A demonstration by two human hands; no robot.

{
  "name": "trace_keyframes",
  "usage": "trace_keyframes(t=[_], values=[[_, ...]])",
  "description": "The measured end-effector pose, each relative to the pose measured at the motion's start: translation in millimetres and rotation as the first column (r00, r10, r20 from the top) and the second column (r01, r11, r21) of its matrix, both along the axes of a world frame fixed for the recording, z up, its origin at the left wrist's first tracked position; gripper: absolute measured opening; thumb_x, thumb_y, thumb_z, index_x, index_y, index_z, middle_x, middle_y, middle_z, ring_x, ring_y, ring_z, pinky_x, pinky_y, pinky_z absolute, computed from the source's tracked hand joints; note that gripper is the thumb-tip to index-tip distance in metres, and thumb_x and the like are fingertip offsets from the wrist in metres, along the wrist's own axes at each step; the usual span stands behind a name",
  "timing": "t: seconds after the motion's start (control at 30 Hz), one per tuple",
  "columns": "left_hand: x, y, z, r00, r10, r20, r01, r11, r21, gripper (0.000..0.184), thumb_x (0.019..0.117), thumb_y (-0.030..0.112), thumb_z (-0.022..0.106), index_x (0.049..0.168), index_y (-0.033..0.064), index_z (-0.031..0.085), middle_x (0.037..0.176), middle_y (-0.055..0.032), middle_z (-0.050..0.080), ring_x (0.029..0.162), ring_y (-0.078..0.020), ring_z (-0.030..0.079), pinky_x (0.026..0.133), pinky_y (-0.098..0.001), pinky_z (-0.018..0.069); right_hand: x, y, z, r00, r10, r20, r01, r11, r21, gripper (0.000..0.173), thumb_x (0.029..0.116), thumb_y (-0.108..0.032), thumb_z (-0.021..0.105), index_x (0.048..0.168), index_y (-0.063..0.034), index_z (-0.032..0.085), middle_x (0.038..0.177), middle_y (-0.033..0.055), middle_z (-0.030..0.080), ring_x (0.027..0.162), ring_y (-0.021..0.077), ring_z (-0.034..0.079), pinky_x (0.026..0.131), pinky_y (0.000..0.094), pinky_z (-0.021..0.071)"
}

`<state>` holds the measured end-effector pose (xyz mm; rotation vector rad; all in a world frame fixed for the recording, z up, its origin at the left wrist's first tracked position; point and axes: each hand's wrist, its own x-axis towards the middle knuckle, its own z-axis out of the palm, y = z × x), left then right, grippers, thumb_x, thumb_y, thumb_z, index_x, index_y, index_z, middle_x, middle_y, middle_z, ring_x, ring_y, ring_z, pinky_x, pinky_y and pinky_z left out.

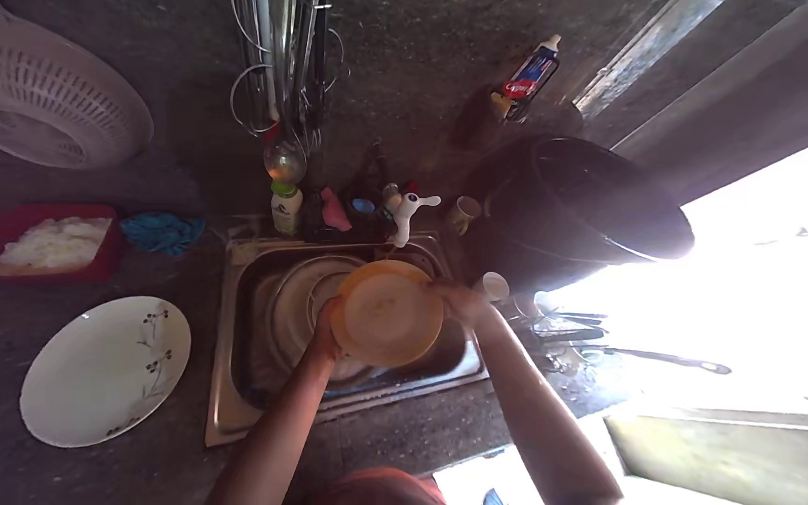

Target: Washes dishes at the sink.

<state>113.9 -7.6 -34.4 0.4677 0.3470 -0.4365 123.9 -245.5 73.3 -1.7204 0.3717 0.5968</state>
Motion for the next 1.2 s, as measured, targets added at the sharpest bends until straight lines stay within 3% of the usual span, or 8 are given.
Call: trace_keyframes(t=[0.47,0.6,0.7,0.87,0.93,1.03,1.13,1.2], values=[[22.3,16.9,64.4,0.966,-0.197,0.17,0.03,0.734,0.679,0.04,0.1102,0.023,0.042,0.146,0.0077,0.048,0.126,-0.0169,0.064,0.11,-0.0211,0.066,0.094,-0.0385,0.0559,-24.9,62.8,-107.4,0.854,-0.47,-0.225,0.511,0.673,0.535,0.035,0.1114,-0.026,0.039,0.136,-0.0038,0.048,0.11,0.014,0.068,0.094,0.022,0.071,0.079,0.0377,0.061],[26.5,37.2,68.0,0.925,-0.376,-0.061,0.039,-0.064,0.997,0.049,0.1065,0.022,0.056,0.148,-0.0009,0.045,0.14,-0.0266,0.057,0.129,-0.0368,0.058,0.11,-0.0522,0.0449,-21.3,62.8,-96.0,0.891,-0.451,-0.061,0.432,0.796,0.423,0.028,0.1087,-0.014,0.045,0.132,0.0014,0.049,0.104,0.0135,0.068,0.087,0.0187,0.07,0.073,0.0346,0.061],[17.3,19.7,41.9,0.786,-0.552,-0.279,-0.053,-0.509,0.859,0.08,0.1043,0.037,0.056,0.163,0.0007,0.015,0.166,-0.034,0.013,0.154,-0.0501,0.015,0.122,-0.0659,0.0154,-21.6,62.6,-83.1,0.938,-0.347,-0.002,0.333,0.899,0.285,0.03,0.1078,-0.012,0.049,0.134,0.0029,0.05,0.098,0.0159,0.069,0.075,0.0209,0.071,0.063,0.0352,0.0612],[26.1,-15.2,-44.9,0.462,-0.865,0.194,-0.59,-0.137,0.796,0.073,0.106,0.05,0.042,0.162,0.0057,0.027,0.169,-0.0254,0.014,0.158,-0.0411,0.007,0.127,-0.0599,0.0063,-28.0,65.6,-63.5,0.983,-0.132,0.128,0.145,0.984,-0.1,0.031,0.1083,-0.02,0.051,0.126,0.0048,0.06,0.098,0.0179,0.069,0.078,0.0203,0.071,0.072,0.0368,0.061],[39.1,-27.1,-63.6,0.54,-0.777,0.325,-0.655,-0.144,0.742,0.075,0.1041,0.054,0.043,0.159,0.0028,0.035,0.167,-0.0253,0.024,0.156,-0.043,0.018,0.126,-0.0606,0.0105,-32.1,60.9,-54.4,0.981,-0.066,0.183,0.113,0.958,-0.262,0.032,0.1085,-0.022,0.05,0.121,0.0035,0.063,0.097,0.0174,0.069,0.083,0.0218,0.07,0.079,0.0405,0.0588],[53.1,-38.2,-48.0,0.901,-0.407,0.153,-0.222,-0.129,0.966,0.08,0.1035,0.055,0.048,0.158,-0.0005,0.03,0.159,-0.0283,0.035,0.148,-0.0431,0.036,0.121,-0.0597,0.0284,-35.9,49.1,-53.9,0.95,-0.158,0.27,0.238,0.925,-0.295,0.03,0.1079,-0.023,0.052,0.114,0.0028,0.066,0.096,0.017,0.07,0.088,0.0238,0.069,0.085,0.0442,0.0563],[58.7,-22.2,-16.0,0.964,-0.265,0.016,0.108,0.445,0.889,0.061,0.105,0.047,0.054,0.146,0.0024,0.048,0.132,-0.0255,0.061,0.119,-0.0353,0.062,0.101,-0.0534,0.051,-36.6,37.4,-74.3,0.846,-0.445,0.294,0.454,0.89,0.041,0.024,0.1074,-0.012,0.051,0.111,0.0076,0.064,0.09,0.0142,0.071,0.077,0.0164,0.071,0.072,0.0338,0.0618],[50.3,2.6,15.9,0.914,-0.405,-0.022,0.279,0.587,0.76,0.041,0.1085,0.028,0.05,0.142,0.0045,0.049,0.119,-0.0175,0.066,0.1,-0.024,0.068,0.086,-0.0414,0.0581,-34.4,37.3,-87.4,0.796,-0.595,0.11,0.546,0.785,0.292,0.024,0.1092,-0.012,0.045,0.117,0.0075,0.057,0.091,0.0145,0.07,0.075,0.0184,0.072,0.067,0.0346,0.0628]])
